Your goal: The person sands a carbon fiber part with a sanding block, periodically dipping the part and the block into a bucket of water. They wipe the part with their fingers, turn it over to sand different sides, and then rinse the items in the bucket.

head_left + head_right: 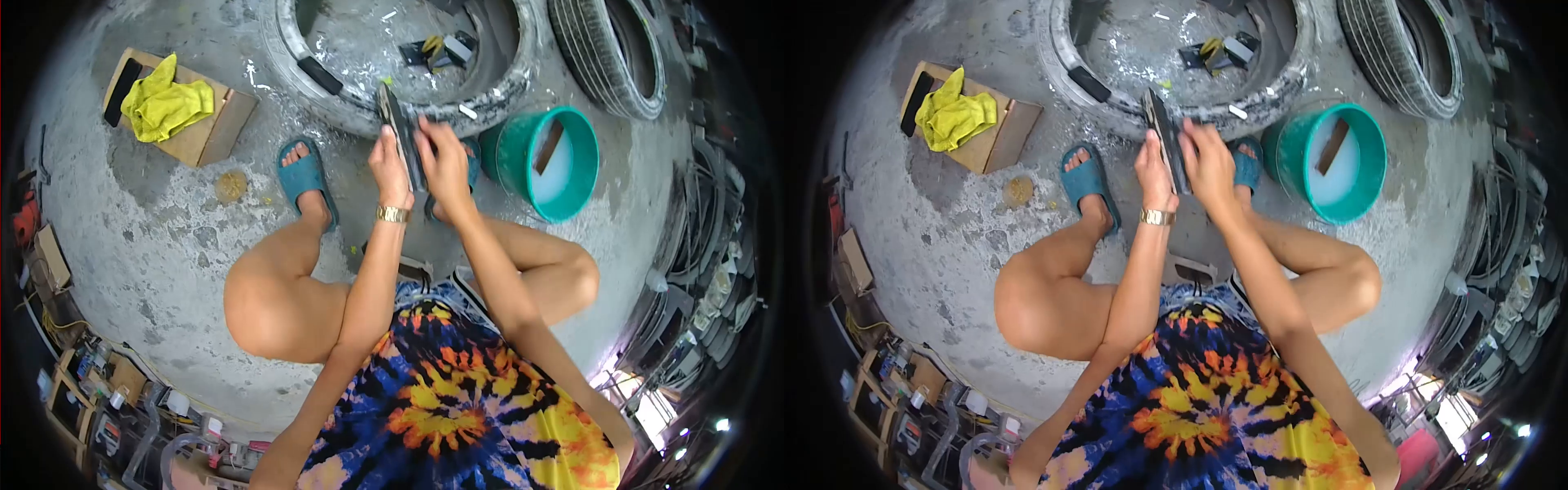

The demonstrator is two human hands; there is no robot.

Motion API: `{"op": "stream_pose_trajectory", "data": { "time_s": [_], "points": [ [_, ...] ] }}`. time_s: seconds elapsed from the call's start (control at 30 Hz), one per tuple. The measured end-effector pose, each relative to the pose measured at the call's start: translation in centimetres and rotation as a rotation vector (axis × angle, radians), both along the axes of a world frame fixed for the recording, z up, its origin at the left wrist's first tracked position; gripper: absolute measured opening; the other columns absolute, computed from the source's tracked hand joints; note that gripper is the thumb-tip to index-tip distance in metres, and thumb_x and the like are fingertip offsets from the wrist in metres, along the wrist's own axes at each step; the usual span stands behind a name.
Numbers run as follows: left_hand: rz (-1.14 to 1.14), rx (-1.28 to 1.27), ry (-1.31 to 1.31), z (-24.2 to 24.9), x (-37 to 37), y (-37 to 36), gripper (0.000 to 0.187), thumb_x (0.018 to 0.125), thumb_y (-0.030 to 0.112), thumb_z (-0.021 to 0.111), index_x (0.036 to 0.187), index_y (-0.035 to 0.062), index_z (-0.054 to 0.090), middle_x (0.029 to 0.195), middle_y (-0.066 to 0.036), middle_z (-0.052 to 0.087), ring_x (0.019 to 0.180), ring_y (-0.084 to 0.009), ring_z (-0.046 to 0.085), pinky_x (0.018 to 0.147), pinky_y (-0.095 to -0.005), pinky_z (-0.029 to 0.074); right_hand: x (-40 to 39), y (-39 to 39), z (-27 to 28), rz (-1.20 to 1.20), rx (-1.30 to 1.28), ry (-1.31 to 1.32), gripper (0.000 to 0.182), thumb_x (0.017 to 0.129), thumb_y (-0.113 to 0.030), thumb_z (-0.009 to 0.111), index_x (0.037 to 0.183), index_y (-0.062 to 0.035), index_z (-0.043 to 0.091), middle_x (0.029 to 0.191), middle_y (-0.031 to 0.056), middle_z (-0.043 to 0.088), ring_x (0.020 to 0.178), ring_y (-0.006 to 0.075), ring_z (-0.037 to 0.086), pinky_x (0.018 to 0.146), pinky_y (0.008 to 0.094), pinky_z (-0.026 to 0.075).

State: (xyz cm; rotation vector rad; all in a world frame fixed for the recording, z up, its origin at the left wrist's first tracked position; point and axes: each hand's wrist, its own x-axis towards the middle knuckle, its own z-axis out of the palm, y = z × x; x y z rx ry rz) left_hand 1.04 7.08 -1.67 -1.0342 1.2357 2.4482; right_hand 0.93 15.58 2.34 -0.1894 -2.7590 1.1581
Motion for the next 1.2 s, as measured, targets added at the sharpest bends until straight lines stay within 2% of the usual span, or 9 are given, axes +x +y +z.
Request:
{"op": "stream_pose_trajectory", "data": {
  "time_s": [0.03, 0.17, 0.33, 0.47, 0.6, 0.67, 0.73, 0.93, 1.2],
  "points": [
    [-0.015, 0.031, 0.030, 0.2, 0.0, -0.2, 0.035, 0.100, 0.034, 0.049, 0.092, 0.0035, 0.063, 0.081, 0.004, 0.061, 0.071, -0.0044, 0.052, 0.063, -0.0235, 0.044, -1.2, -0.5, 1.5, -0.004, 0.153, -0.172, 0.031, 0.089, -0.008, 0.060, 0.118, 0.0017, 0.059, 0.098, 0.0201, 0.062, 0.091, 0.0373, 0.062, 0.078, 0.0408, 0.049],
    [-0.018, -0.023, 0.012, 1.3, -1.0, -0.3, 0.035, 0.100, 0.034, 0.049, 0.092, 0.0034, 0.063, 0.080, 0.003, 0.061, 0.069, -0.0042, 0.053, 0.061, -0.0236, 0.044, 5.8, -0.7, 1.2, 0.082, 0.106, 0.095, 0.029, 0.089, -0.007, 0.059, 0.117, 0.0018, 0.059, 0.099, 0.0203, 0.062, 0.091, 0.0366, 0.062, 0.079, 0.0410, 0.048],
    [0.025, 0.103, 0.110, -0.8, -0.4, -0.1, 0.035, 0.100, 0.034, 0.048, 0.092, 0.0039, 0.064, 0.082, 0.003, 0.062, 0.070, -0.0041, 0.054, 0.062, -0.0227, 0.045, 0.7, -1.6, 1.4, -0.024, 0.110, -0.098, 0.028, 0.090, -0.008, 0.056, 0.118, -0.0049, 0.059, 0.099, 0.0187, 0.059, 0.082, 0.0398, 0.060, 0.066, 0.0439, 0.049],
    [0.096, 0.107, -0.005, 0.3, -1.1, 0.4, 0.034, 0.100, 0.034, 0.048, 0.090, 0.0052, 0.064, 0.081, 0.004, 0.061, 0.070, -0.0040, 0.053, 0.062, -0.0225, 0.045, 6.7, -1.1, 1.5, 0.047, 0.208, 0.053, 0.029, 0.091, -0.012, 0.057, 0.119, -0.0055, 0.058, 0.096, 0.0169, 0.060, 0.081, 0.0390, 0.061, 0.063, 0.0440, 0.050],
    [0.039, 0.150, 0.091, -0.3, -0.4, -0.1, 0.035, 0.100, 0.035, 0.048, 0.090, 0.0053, 0.063, 0.079, 0.005, 0.059, 0.069, -0.0038, 0.053, 0.061, -0.0228, 0.044, 0.9, -1.8, 2.0, -0.026, 0.139, -0.131, 0.029, 0.087, -0.006, 0.061, 0.116, -0.0040, 0.061, 0.092, 0.0176, 0.060, 0.082, 0.0358, 0.061, 0.068, 0.0416, 0.049],
    [0.000, -0.049, 0.069, -1.8, -0.2, -0.1, 0.035, 0.100, 0.035, 0.048, 0.091, 0.0054, 0.064, 0.082, 0.004, 0.060, 0.072, -0.0043, 0.054, 0.064, -0.0224, 0.044, 4.6, -1.8, 1.8, -0.012, 0.056, -0.023, 0.028, 0.087, -0.006, 0.061, 0.115, -0.0036, 0.061, 0.091, 0.0175, 0.059, 0.085, 0.0355, 0.061, 0.071, 0.0412, 0.049],
    [0.055, 0.108, 0.005, -0.6, -0.6, 0.1, 0.035, 0.100, 0.035, 0.048, 0.095, 0.0050, 0.065, 0.086, 0.003, 0.062, 0.075, -0.0051, 0.055, 0.066, -0.0228, 0.045, 6.8, -1.5, 3.1, 0.040, 0.194, -0.064, 0.027, 0.087, -0.006, 0.060, 0.114, -0.0030, 0.062, 0.089, 0.0176, 0.059, 0.088, 0.0351, 0.061, 0.075, 0.0408, 0.049],
    [0.038, 0.201, 0.075, -1.1, -0.6, -0.4, 0.033, 0.100, 0.033, 0.049, 0.104, 0.0043, 0.063, 0.096, -0.001, 0.066, 0.079, -0.0076, 0.060, 0.069, -0.0242, 0.049, -6.0, -0.4, -1.0, 0.067, 0.184, -0.129, 0.030, 0.088, -0.019, 0.061, 0.115, -0.0067, 0.062, 0.100, 0.0176, 0.063, 0.090, 0.0389, 0.063, 0.073, 0.0449, 0.051],
    [-0.079, 0.026, 0.070, -1.3, -0.6, -1.4, 0.033, 0.099, 0.033, 0.051, 0.103, 0.0034, 0.064, 0.097, -0.001, 0.066, 0.082, -0.0073, 0.060, 0.073, -0.0235, 0.047, -7.2, 1.0, 0.7, 0.221, 0.207, -0.324, 0.030, 0.085, -0.019, 0.062, 0.112, -0.0072, 0.065, 0.106, 0.0170, 0.061, 0.094, 0.0399, 0.062, 0.082, 0.0469, 0.049]
  ]
}}
